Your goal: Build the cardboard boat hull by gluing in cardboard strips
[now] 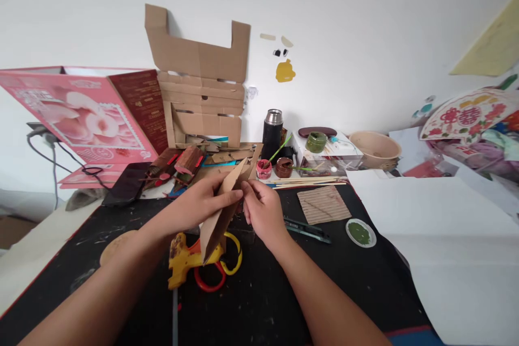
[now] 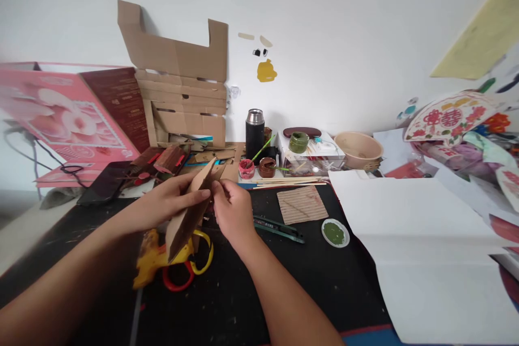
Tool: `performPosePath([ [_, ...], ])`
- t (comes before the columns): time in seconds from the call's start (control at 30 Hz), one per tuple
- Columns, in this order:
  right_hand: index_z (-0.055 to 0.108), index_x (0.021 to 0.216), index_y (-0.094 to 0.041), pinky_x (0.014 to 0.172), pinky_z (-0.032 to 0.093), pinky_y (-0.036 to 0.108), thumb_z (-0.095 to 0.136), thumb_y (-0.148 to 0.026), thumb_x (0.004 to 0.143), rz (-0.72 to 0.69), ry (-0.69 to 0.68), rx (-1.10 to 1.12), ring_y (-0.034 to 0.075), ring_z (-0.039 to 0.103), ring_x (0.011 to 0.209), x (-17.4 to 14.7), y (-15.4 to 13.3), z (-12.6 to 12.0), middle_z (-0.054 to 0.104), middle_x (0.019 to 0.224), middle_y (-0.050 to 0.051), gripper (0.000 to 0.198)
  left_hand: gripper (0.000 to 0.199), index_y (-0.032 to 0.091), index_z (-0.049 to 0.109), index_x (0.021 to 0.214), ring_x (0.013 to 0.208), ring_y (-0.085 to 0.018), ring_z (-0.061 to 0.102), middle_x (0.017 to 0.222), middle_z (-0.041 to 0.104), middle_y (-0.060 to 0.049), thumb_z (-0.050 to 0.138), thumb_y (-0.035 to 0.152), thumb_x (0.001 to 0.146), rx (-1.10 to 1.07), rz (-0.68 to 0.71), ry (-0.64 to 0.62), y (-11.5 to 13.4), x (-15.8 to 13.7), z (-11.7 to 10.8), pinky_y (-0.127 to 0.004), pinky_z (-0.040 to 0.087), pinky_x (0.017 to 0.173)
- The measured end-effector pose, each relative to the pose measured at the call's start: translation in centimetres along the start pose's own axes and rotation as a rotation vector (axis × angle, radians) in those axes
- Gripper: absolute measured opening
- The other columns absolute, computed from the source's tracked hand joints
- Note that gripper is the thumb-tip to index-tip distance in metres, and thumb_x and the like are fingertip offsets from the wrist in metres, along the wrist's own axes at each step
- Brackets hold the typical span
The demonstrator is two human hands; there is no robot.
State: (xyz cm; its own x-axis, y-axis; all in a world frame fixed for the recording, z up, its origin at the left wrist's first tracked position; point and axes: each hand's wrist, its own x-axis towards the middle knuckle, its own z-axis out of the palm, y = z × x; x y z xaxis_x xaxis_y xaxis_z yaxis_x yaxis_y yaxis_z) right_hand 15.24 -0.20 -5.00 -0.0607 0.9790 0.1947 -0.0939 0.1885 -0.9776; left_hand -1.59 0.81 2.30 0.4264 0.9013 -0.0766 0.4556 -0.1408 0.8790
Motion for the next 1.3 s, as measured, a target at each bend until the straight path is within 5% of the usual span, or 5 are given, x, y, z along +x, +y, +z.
performPosePath([
  [0.37,0.056,0.078,-0.024,0.035,0.028,0.021,0.064,-0.061,0.096,0.052,0.01,0.141,0.01,0.04,0.033,0.6,0.3,-0.1,0.046,0.044,-0.011,0.042,0.057,0.02,0.067,0.135,0.102,-0.031,0.071,0.116,0.078,-0.008,0.063,0.059,0.094,0.277,0.127,0.071,-0.5,0.0,0.8,-0.039,0.055,0.091],
  [0.67,0.05,0.069,-0.025,0.04,0.034,0.022,0.059,-0.056,0.101,-0.011,-0.002,0.059,0.009,0.043,0.035,0.4,-0.4,-0.4,0.049,0.043,-0.009,0.046,0.042,0.022,0.073,0.114,0.079,-0.026,0.071,0.093,0.079,-0.003,0.066,0.058,0.094,0.047,0.067,-0.014,0.2,-0.4,0.2,-0.032,0.056,0.07],
  [0.83,0.053,0.076,-0.025,0.037,0.028,0.022,0.062,-0.06,0.097,0.047,-0.023,0.091,0.009,0.041,0.033,0.6,0.1,-0.2,0.048,0.043,-0.01,0.043,0.054,0.023,0.068,0.141,0.109,-0.032,0.073,0.126,0.079,-0.007,0.067,0.052,0.095,0.183,0.144,0.062,-0.7,0.0,0.4,-0.04,0.056,0.097],
  [1.07,0.05,0.074,-0.025,0.037,0.027,0.022,0.063,-0.062,0.097,0.046,-0.032,0.071,0.01,0.041,0.033,0.6,0.1,-0.1,0.047,0.042,-0.01,0.045,0.058,0.024,0.062,0.15,0.115,-0.033,0.072,0.136,0.076,-0.006,0.065,0.049,0.097,0.214,0.153,0.037,-0.4,-0.2,0.2,-0.042,0.054,0.103],
  [1.3,0.056,0.079,-0.024,0.037,0.029,0.022,0.063,-0.061,0.097,0.05,-0.063,0.088,0.01,0.042,0.034,0.4,-0.1,-0.1,0.049,0.045,-0.01,0.042,0.054,0.023,0.071,0.136,0.101,-0.032,0.075,0.116,0.082,-0.006,0.069,0.055,0.092,0.135,0.101,0.066,-0.4,0.1,-0.2,-0.037,0.06,0.082],
])
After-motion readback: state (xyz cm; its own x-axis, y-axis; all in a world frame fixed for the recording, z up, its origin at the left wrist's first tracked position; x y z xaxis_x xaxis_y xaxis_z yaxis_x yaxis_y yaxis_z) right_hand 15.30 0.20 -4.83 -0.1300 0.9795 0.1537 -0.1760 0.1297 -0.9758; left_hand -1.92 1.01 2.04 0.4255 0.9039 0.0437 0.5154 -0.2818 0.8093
